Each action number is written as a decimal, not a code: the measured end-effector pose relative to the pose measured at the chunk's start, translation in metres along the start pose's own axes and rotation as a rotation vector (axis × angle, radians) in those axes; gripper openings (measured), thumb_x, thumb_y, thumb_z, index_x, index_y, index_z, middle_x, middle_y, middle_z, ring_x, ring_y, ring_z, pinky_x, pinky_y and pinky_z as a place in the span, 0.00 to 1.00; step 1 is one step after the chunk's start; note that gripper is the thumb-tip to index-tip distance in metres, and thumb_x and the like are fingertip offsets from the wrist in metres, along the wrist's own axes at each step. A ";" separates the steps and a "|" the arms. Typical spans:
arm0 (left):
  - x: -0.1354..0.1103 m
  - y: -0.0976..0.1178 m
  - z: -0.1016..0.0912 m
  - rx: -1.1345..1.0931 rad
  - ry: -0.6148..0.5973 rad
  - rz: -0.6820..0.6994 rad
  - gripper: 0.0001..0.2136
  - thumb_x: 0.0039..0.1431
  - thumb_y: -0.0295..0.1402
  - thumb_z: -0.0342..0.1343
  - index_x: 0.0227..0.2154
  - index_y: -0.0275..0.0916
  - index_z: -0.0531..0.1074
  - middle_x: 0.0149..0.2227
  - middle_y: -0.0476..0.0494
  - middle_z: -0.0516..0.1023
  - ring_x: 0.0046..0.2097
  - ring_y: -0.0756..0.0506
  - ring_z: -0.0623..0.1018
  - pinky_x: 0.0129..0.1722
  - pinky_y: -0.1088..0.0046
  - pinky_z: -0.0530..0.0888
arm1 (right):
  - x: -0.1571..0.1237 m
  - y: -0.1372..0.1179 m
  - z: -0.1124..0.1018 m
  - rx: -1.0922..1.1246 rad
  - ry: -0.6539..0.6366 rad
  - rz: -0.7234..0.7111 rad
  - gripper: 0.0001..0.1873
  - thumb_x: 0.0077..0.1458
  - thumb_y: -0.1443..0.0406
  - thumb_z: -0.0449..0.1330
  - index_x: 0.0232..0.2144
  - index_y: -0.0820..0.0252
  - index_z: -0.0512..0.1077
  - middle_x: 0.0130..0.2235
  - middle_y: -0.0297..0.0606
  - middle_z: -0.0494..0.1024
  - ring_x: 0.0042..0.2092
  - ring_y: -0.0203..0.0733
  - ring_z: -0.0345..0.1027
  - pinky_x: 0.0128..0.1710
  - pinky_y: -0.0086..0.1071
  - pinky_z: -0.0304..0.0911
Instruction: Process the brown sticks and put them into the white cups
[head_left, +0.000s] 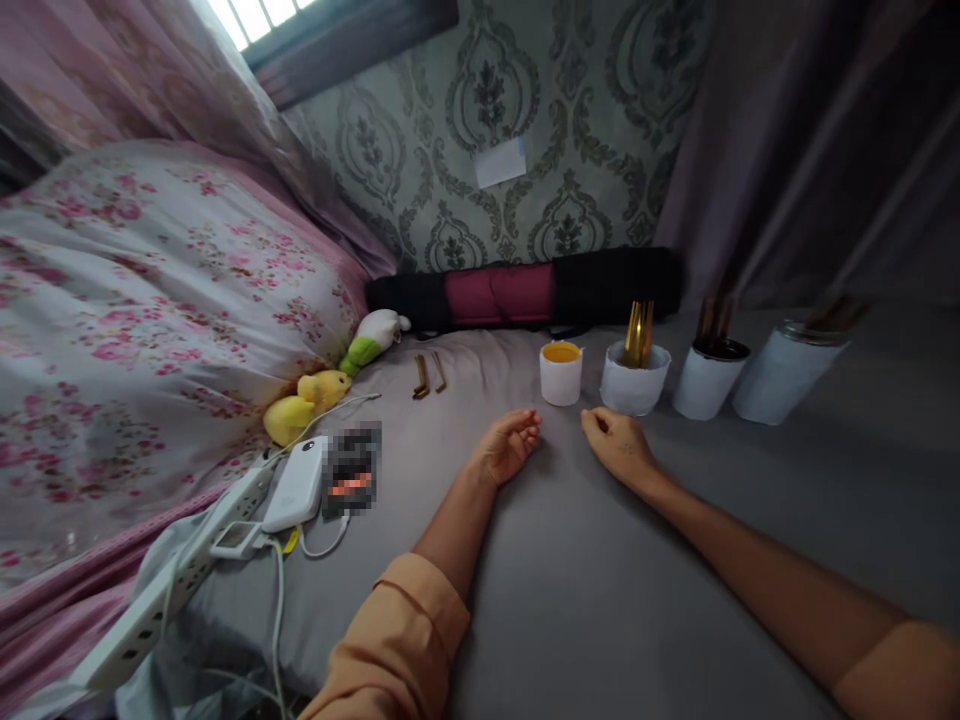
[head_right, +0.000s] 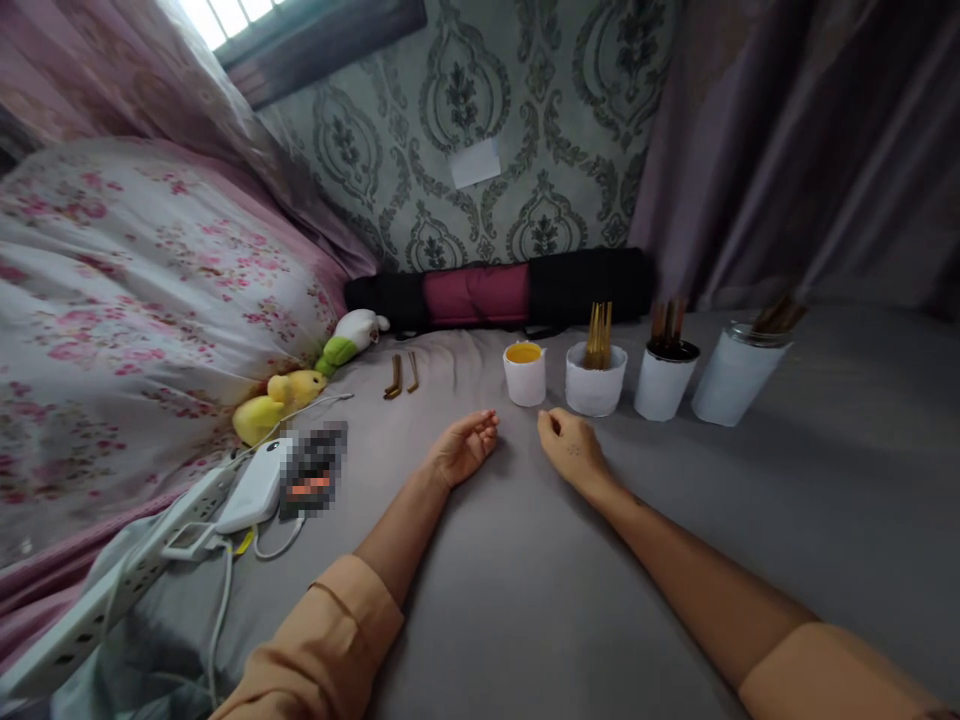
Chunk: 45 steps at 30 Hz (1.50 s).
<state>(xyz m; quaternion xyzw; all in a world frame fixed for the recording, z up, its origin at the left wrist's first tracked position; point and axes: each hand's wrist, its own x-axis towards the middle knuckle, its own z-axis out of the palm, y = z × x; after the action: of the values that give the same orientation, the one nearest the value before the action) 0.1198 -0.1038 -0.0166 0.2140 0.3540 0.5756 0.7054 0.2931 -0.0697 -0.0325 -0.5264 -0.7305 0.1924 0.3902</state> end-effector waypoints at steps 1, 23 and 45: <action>0.003 0.002 -0.001 0.050 0.053 0.038 0.01 0.49 0.23 0.54 0.27 0.31 0.69 0.26 0.46 0.71 0.24 0.57 0.68 0.24 0.82 0.65 | 0.000 0.001 0.001 -0.005 -0.002 -0.004 0.18 0.53 0.57 0.45 0.16 0.58 0.60 0.18 0.33 0.65 0.23 0.36 0.58 0.23 0.28 0.49; 0.052 0.110 -0.072 1.449 0.949 0.292 0.09 0.44 0.24 0.53 0.30 0.35 0.73 0.37 0.35 0.75 0.44 0.42 0.73 0.41 0.72 0.67 | -0.001 0.002 0.000 0.029 -0.020 -0.016 0.18 0.53 0.59 0.45 0.16 0.61 0.60 0.19 0.34 0.65 0.24 0.34 0.56 0.24 0.27 0.47; 0.077 0.133 -0.085 1.899 0.883 0.136 0.14 0.45 0.26 0.52 0.37 0.31 0.71 0.40 0.30 0.74 0.45 0.40 0.73 0.41 0.72 0.68 | -0.002 0.003 0.001 0.045 -0.030 0.015 0.18 0.53 0.60 0.46 0.16 0.61 0.58 0.18 0.32 0.61 0.23 0.32 0.52 0.24 0.27 0.44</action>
<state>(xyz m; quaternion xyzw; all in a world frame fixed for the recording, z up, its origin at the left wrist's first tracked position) -0.0252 -0.0056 0.0024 0.4699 0.8733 0.1268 0.0219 0.2944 -0.0699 -0.0361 -0.5202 -0.7276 0.2195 0.3896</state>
